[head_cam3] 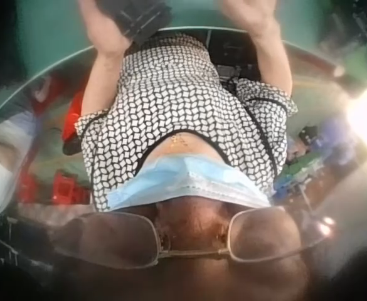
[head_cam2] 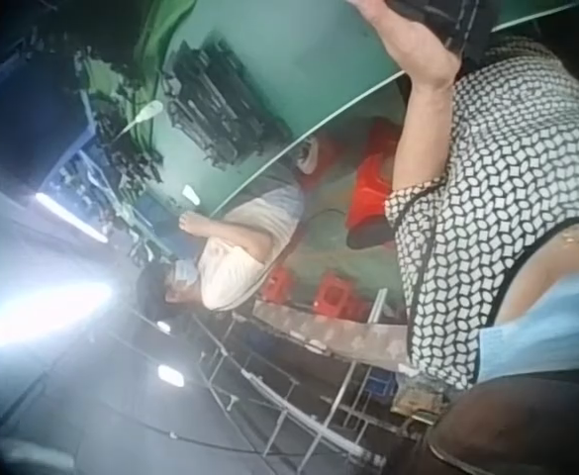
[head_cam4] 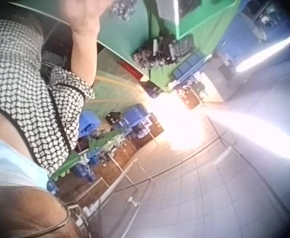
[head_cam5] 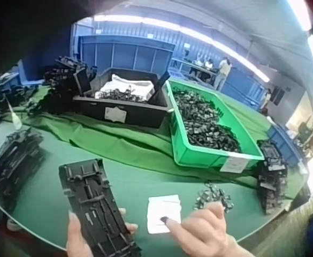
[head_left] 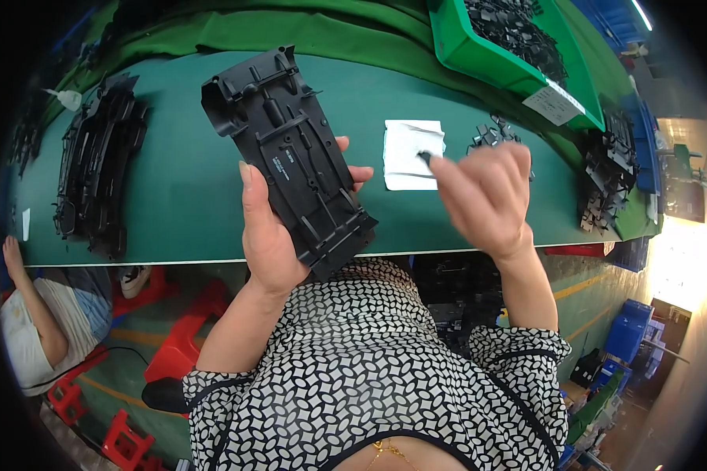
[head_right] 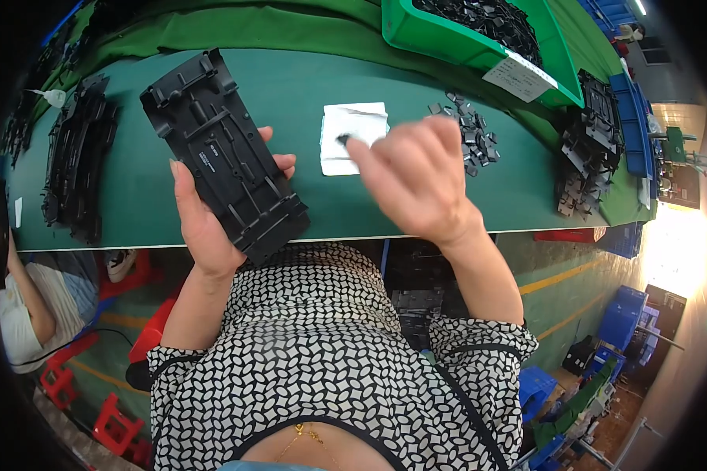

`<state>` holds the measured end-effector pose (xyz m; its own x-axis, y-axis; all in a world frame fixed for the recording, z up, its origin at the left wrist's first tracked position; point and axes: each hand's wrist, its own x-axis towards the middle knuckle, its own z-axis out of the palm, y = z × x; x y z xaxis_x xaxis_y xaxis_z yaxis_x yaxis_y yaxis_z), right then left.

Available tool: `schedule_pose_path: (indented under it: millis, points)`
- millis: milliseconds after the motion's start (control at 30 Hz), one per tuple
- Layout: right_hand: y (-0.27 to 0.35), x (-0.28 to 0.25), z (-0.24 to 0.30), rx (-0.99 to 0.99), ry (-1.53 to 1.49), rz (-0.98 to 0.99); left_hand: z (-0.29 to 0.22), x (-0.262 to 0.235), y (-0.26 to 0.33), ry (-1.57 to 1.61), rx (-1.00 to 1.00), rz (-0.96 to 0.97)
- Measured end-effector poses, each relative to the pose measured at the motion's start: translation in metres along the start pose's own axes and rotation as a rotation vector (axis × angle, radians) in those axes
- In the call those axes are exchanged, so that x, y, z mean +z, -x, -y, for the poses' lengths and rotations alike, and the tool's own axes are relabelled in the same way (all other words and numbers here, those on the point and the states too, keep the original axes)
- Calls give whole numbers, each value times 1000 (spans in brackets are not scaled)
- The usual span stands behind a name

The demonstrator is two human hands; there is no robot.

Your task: Manually assembling small black plastic components onto a larger base part at a factory workbench.

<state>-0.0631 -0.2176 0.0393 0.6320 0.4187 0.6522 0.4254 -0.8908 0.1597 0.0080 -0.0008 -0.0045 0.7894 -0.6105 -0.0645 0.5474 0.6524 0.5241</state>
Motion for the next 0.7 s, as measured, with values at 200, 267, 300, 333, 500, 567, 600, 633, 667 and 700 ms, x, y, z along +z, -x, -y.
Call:
schedule_pose_path:
  millis: [200, 267, 300, 333, 500, 567, 600, 633, 667, 700]
  points:
    - [6, -2, 19, -101, -29, -102, 0, 2, -1, -27, -24, -65]
    - [7, -3, 23, -98, -36, -115, -1, 3, 0, -31, -20, -68]
    - [8, -3, 25, -82, -46, -119, 0, 2, 0, -30, -25, -64]
    - [8, -3, 27, -66, -57, -123, 0, 2, 0, -29, -31, -60]
    - [4, -7, 41, 797, -811, -69, 0, 4, -2, -9, -15, -31]
    - [-3, -7, 43, 1397, -1392, -107, 1, 5, -2, 17, -1, -66]
    - [-6, -8, 40, 1495, -1546, -132, 1, 3, -1, 10, -13, -46]
    - [-7, -9, 37, 1590, -1703, -159, 0, 0, 0, 4, -25, -26]
    - [-3, -8, 34, 1573, -1816, -171, 0, -3, 0, -26, -31, 33]
    - [-3, -8, 33, 1573, -1814, -173, 0, -2, -1, -26, -32, 35]
